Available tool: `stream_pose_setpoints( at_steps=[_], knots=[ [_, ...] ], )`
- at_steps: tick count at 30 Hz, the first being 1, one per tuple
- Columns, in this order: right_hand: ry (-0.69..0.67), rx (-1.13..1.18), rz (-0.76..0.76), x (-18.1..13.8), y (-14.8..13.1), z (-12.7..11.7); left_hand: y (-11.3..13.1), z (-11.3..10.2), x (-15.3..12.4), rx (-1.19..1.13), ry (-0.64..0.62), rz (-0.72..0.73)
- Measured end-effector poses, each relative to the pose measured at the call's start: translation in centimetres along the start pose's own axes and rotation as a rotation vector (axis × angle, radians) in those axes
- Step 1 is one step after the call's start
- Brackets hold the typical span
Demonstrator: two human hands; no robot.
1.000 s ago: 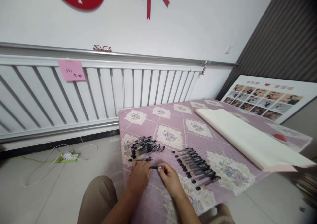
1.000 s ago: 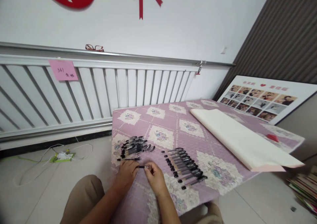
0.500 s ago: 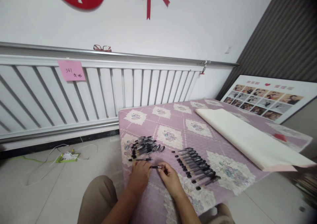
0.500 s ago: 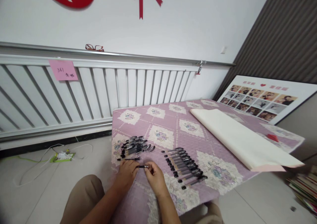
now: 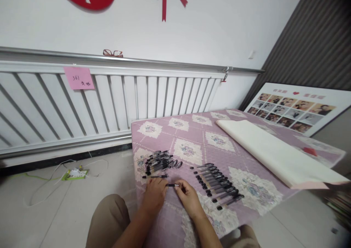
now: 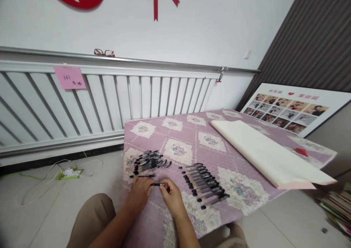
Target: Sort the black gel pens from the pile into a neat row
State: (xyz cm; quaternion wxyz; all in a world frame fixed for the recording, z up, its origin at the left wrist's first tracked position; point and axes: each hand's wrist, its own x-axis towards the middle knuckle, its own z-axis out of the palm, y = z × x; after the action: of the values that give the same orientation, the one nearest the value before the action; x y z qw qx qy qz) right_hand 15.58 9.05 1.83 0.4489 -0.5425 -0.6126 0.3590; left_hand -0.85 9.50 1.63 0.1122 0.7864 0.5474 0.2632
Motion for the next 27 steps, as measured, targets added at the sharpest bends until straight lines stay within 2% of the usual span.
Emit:
stream_pose_setpoints(
  at_steps=[19,27],
  knots=[
    [0.003,-0.031,-0.010,-0.11,-0.10,0.00,0.19,-0.25,-0.12,-0.041,0.026,0.003],
    [0.004,-0.011,0.010,-0.05,-0.33,-0.08,0.05,0.02,0.01,-0.011,-0.006,-0.005]
  ],
)
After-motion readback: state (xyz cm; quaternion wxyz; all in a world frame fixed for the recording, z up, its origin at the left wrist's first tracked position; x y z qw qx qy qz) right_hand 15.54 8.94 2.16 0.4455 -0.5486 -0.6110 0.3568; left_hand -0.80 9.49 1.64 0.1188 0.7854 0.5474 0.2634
